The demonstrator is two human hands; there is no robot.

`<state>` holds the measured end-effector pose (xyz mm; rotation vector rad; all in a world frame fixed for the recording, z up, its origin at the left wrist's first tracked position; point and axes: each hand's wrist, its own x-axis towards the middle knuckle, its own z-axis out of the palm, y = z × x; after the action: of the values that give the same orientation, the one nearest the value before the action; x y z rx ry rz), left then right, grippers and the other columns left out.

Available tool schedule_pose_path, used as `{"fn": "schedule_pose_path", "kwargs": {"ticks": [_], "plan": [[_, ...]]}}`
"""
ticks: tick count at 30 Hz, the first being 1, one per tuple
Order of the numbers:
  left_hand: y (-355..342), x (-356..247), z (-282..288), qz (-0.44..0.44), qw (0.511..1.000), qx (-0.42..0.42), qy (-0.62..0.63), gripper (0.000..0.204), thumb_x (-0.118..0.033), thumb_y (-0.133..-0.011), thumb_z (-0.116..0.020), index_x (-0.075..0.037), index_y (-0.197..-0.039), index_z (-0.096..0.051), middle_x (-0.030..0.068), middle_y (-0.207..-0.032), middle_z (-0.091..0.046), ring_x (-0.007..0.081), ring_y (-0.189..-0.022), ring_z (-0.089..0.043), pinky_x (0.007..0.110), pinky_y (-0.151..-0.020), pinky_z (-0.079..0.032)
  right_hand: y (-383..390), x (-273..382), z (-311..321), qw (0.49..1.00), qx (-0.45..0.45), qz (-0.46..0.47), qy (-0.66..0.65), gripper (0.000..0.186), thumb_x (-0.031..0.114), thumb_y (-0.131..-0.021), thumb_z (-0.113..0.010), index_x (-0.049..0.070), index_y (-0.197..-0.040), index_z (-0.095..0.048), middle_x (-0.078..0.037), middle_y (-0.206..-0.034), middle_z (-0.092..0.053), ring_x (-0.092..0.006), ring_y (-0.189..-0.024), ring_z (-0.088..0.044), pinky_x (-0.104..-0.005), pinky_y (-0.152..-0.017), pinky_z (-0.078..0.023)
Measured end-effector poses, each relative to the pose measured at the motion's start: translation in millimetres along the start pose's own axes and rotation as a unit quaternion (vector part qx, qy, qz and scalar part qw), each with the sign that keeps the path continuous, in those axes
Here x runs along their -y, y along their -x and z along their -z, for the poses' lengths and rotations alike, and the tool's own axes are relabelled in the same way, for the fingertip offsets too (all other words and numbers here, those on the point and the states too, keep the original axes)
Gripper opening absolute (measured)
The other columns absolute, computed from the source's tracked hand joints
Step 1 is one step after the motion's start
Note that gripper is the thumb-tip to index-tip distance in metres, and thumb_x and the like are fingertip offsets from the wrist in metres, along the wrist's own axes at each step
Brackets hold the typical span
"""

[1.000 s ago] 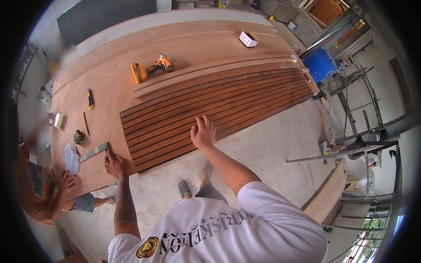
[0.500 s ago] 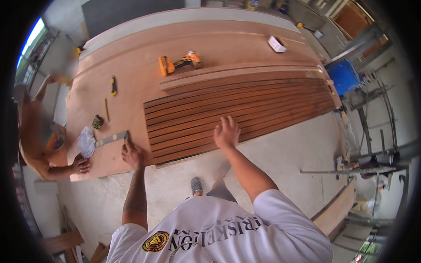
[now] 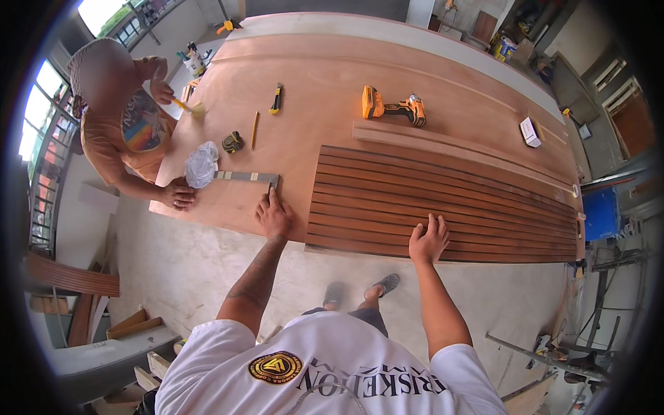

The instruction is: The person uses a utility knife and a metal ruler to score and cut a stack of thin wooden slats on a workbench. They repeatedly align the ruler, score along the edge, and separate the cut pieces. Another person is present in the background.

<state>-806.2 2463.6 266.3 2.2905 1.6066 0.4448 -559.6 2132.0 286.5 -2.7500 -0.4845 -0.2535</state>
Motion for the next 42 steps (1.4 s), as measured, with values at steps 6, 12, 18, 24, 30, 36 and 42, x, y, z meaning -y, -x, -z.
{"fn": "schedule_pose_path", "kwargs": {"ticks": [6,12,18,24,30,36,42], "plan": [[-0.9,3.0,-4.4,-0.002,1.000,-0.019,0.005,0.061,-0.030,-0.098,-0.057,-0.011,-0.155,-0.051,0.0162,-0.152,-0.048,0.0366,-0.144,-0.041,0.053,-0.121,-0.028,-0.7,-0.9,-2.5,1.000,0.001,0.002,0.007,0.050,0.034,-0.099,-0.061,0.016,-0.145,-0.061,-0.013,-0.158,-0.049,-0.0384,-0.143,-0.045,-0.0582,-0.118,-0.035],[-2.6,9.2,-14.8,-0.005,0.999,-0.051,0.000,0.063,-0.031,-0.095,-0.060,-0.014,-0.155,-0.051,0.0161,-0.149,-0.051,0.0372,-0.141,-0.044,0.054,-0.119,-0.031,-1.1,0.9,-2.6,0.999,-0.016,0.029,0.007,0.048,0.033,-0.098,-0.062,0.015,-0.143,-0.063,-0.014,-0.156,-0.050,-0.0400,-0.142,-0.046,-0.0596,-0.115,-0.037],[-4.7,13.1,-18.0,-0.018,0.999,-0.035,0.012,0.063,-0.029,-0.096,-0.062,-0.012,-0.155,-0.051,0.0197,-0.146,-0.054,0.0401,-0.136,-0.048,0.055,-0.115,-0.034,2.1,1.7,-1.3,1.000,-0.023,0.013,0.009,0.047,0.034,-0.098,-0.062,0.015,-0.141,-0.063,-0.016,-0.155,-0.050,-0.0415,-0.142,-0.045,-0.0597,-0.115,-0.036],[-3.4,11.2,-15.0,-0.016,0.999,-0.046,-0.006,0.060,-0.027,-0.097,-0.060,-0.015,-0.155,-0.052,0.0139,-0.150,-0.051,0.0367,-0.141,-0.044,0.055,-0.117,-0.033,2.6,5.7,2.7,1.000,-0.011,0.001,-0.020,0.047,0.034,-0.098,-0.062,0.015,-0.142,-0.062,-0.015,-0.157,-0.048,-0.0418,-0.142,-0.045,-0.0594,-0.118,-0.034],[-3.1,13.9,-10.4,-0.019,1.000,-0.022,0.003,0.075,-0.028,-0.087,-0.070,-0.015,-0.158,-0.046,0.0192,-0.148,-0.051,0.0409,-0.136,-0.046,0.055,-0.115,-0.034,2.5,1.2,-0.6,0.998,-0.042,0.040,0.022,0.043,0.034,-0.100,-0.060,0.014,-0.138,-0.066,-0.017,-0.153,-0.053,-0.0425,-0.137,-0.050,-0.0602,-0.110,-0.040],[1.9,3.9,1.7,0.008,0.999,-0.031,0.020,0.066,-0.024,-0.092,-0.062,-0.011,-0.155,-0.048,0.0148,-0.149,-0.050,0.0345,-0.145,-0.043,0.051,-0.121,-0.030,-4.0,-2.9,-3.4,0.999,0.010,0.008,0.039,0.050,0.036,-0.102,-0.059,0.015,-0.147,-0.060,-0.014,-0.159,-0.049,-0.0382,-0.144,-0.046,-0.0578,-0.116,-0.038],[-9.6,9.2,-3.4,0.057,0.988,-0.104,0.100,0.074,-0.028,-0.087,-0.070,-0.016,-0.157,-0.048,0.0193,-0.154,-0.048,0.0388,-0.146,-0.040,0.057,-0.120,-0.028,-3.9,-4.1,-3.2,0.999,0.007,0.014,0.045,0.048,0.035,-0.102,-0.059,0.015,-0.146,-0.060,-0.014,-0.158,-0.049,-0.0383,-0.143,-0.046,-0.0571,-0.115,-0.037]]}}
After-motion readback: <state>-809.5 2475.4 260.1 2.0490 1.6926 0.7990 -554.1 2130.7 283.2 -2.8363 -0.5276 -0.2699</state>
